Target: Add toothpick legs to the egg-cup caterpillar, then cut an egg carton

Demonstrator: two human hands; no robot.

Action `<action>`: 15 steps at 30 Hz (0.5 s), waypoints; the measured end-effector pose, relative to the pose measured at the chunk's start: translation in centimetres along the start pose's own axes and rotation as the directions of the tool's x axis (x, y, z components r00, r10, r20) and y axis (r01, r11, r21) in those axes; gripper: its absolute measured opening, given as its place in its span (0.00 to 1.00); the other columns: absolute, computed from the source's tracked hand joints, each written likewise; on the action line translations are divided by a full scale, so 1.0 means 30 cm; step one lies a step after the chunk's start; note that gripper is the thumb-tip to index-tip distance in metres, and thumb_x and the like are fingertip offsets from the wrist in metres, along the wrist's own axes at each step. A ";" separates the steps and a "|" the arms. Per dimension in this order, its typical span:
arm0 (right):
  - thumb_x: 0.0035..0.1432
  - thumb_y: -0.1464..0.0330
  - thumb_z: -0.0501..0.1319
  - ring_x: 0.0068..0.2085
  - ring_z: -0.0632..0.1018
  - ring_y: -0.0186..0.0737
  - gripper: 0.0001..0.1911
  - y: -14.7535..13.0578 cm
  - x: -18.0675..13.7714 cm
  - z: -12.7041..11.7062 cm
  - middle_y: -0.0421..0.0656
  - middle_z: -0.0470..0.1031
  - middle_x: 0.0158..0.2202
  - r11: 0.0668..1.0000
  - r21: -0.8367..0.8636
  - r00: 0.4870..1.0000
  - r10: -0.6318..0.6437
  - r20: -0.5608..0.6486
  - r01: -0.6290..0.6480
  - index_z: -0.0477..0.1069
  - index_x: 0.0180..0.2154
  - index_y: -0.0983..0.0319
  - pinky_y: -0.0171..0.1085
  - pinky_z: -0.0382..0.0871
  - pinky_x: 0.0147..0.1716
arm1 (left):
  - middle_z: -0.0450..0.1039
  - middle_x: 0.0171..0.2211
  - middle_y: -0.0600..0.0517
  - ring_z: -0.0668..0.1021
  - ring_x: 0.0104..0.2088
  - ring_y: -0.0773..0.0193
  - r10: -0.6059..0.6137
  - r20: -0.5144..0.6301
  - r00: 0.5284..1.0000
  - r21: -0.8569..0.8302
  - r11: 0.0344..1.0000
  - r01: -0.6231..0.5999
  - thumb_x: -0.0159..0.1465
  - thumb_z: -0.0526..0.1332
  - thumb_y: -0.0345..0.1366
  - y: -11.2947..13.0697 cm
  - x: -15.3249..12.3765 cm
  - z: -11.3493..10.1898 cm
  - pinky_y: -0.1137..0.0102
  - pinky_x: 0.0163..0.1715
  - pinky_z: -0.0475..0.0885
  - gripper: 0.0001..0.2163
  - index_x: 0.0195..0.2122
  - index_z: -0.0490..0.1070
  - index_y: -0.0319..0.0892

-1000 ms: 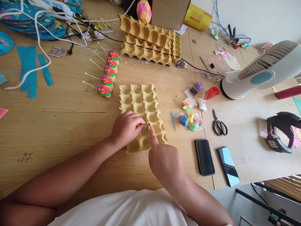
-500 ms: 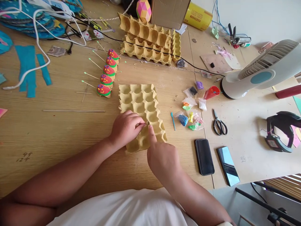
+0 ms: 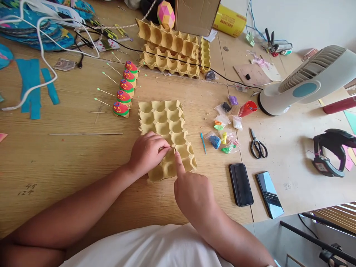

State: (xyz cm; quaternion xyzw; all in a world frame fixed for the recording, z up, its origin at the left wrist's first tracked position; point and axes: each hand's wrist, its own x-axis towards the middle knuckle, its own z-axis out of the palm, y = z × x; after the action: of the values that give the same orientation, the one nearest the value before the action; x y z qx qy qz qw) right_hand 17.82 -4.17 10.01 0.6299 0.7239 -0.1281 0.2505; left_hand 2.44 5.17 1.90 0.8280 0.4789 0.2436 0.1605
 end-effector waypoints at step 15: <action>0.69 0.68 0.48 0.27 0.80 0.41 0.37 -0.006 0.018 -0.015 0.39 0.79 0.26 1.000 -0.013 1.000 0.013 0.019 -0.013 0.36 0.74 0.62 0.36 0.55 0.21 | 0.76 0.28 0.54 0.72 0.35 0.58 0.001 -0.001 1.000 0.003 1.000 -0.001 0.65 0.65 0.36 -0.001 0.000 0.002 0.64 0.34 0.62 0.08 0.27 0.75 0.45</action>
State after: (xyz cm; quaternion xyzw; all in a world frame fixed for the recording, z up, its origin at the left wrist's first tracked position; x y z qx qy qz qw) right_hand 17.50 -3.51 10.08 0.6317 0.7183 -0.1279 0.2621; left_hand 2.44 5.18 1.84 0.8282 0.4791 0.2434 0.1589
